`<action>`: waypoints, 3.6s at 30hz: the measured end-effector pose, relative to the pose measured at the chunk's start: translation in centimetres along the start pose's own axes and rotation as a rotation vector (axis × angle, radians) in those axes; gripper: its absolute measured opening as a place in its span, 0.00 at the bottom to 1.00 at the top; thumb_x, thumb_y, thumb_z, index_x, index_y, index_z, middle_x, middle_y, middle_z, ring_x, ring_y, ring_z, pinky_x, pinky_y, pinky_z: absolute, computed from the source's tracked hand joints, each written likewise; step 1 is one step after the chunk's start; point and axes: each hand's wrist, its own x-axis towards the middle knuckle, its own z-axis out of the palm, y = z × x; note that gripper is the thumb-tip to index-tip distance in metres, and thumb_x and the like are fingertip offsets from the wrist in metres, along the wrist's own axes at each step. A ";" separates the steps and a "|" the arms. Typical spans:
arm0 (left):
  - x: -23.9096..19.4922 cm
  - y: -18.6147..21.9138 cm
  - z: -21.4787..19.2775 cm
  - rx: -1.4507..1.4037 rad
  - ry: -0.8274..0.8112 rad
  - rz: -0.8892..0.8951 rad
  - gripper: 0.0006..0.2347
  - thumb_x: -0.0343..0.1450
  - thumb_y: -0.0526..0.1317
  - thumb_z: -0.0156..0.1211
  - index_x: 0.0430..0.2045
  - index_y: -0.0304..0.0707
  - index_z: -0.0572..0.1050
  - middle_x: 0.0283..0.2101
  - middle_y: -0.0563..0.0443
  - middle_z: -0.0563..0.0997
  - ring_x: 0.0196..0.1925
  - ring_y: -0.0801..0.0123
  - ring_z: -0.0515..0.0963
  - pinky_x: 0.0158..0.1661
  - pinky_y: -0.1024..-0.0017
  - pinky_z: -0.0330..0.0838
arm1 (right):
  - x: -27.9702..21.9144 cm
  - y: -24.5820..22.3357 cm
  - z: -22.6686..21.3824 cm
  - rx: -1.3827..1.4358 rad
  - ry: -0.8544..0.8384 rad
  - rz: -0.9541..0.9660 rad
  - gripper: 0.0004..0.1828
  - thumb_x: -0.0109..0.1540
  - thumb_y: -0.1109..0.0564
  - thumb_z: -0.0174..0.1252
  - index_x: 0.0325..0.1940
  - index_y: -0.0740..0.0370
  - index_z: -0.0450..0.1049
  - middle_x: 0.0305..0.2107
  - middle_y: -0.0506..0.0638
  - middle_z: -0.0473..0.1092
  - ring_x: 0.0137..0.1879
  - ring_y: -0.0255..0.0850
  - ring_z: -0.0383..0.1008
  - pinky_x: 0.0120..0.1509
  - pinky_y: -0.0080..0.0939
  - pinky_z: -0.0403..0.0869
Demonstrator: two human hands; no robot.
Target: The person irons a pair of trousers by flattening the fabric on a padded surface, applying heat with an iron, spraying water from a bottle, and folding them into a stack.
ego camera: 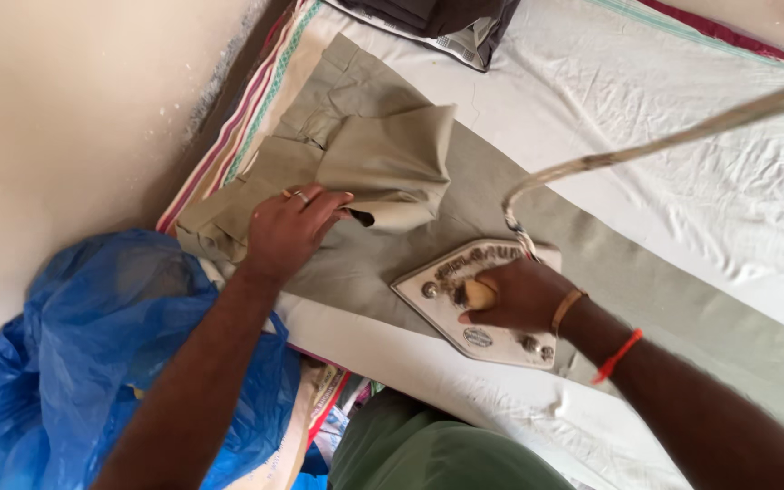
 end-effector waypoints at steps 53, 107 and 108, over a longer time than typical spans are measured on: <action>-13.3 -16.2 -3.8 -0.844 -0.085 -0.926 0.12 0.79 0.42 0.51 0.50 0.32 0.73 0.40 0.57 0.78 0.42 0.79 0.72 0.45 0.75 0.67 | 8.4 -15.2 3.0 0.060 -0.037 -0.049 0.40 0.57 0.19 0.50 0.46 0.57 0.73 0.25 0.62 0.75 0.36 0.59 0.80 0.44 0.57 0.78; -4.7 4.6 -5.1 0.112 -0.427 0.145 0.28 0.53 0.56 0.68 0.42 0.38 0.82 0.41 0.47 0.84 0.48 0.55 0.83 0.50 0.53 0.74 | 3.2 -5.5 11.7 0.239 0.931 -0.416 0.16 0.63 0.47 0.64 0.52 0.55 0.74 0.52 0.51 0.74 0.59 0.48 0.74 0.63 0.52 0.69; -3.3 4.6 -4.5 0.104 -0.646 0.053 0.25 0.56 0.59 0.68 0.39 0.41 0.82 0.37 0.47 0.83 0.44 0.54 0.83 0.46 0.53 0.75 | 2.5 -3.1 12.2 0.154 0.887 -0.209 0.25 0.61 0.44 0.64 0.57 0.58 0.73 0.57 0.56 0.71 0.64 0.52 0.70 0.67 0.56 0.65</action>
